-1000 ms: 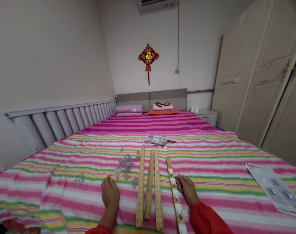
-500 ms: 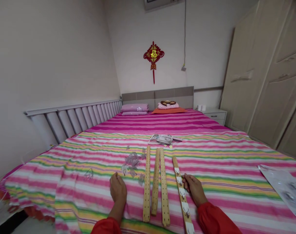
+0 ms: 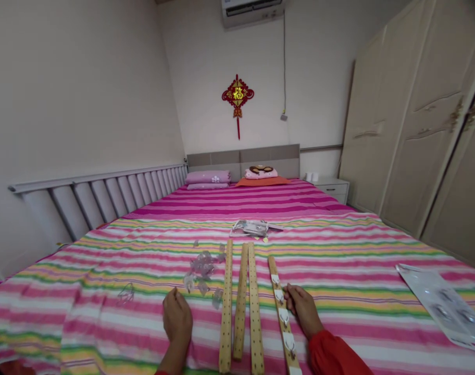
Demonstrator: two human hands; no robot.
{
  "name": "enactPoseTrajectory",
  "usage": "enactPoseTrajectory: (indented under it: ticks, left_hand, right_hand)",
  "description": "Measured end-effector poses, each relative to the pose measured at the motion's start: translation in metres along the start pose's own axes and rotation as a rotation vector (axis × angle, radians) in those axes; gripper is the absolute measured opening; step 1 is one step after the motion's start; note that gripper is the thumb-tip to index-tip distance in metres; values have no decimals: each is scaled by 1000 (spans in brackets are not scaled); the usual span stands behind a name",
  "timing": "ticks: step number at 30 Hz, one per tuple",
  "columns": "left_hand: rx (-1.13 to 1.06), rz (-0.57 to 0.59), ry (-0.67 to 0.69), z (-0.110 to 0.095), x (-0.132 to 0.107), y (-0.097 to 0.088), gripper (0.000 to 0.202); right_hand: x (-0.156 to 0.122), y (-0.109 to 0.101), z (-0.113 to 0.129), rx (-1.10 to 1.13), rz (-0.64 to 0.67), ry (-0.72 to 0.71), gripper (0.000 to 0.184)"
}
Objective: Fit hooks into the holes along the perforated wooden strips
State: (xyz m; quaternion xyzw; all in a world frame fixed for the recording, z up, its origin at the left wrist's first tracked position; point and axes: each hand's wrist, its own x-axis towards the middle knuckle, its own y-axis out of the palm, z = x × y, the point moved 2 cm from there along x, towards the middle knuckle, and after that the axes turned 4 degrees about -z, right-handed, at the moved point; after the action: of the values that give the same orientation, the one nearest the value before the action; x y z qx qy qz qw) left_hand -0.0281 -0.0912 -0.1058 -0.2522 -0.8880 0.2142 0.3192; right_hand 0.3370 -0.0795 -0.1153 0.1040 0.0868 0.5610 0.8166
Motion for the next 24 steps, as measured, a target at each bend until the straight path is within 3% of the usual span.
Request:
enactPoseTrajectory:
  ticks: [10, 17, 24]
  left_hand:
    - [-40, -16, 25, -1, 1, -2, 39]
    - [-99, -17, 22, -1, -2, -4, 38]
    - [-328, 36, -103, 12, -14, -8, 33]
  right_hand:
    - [-3, 1, 4, 35, -18, -31, 46]
    - [-22, -10, 7, 48, -32, 0, 39]
    - [-42, -20, 9, 74, -11, 32, 36]
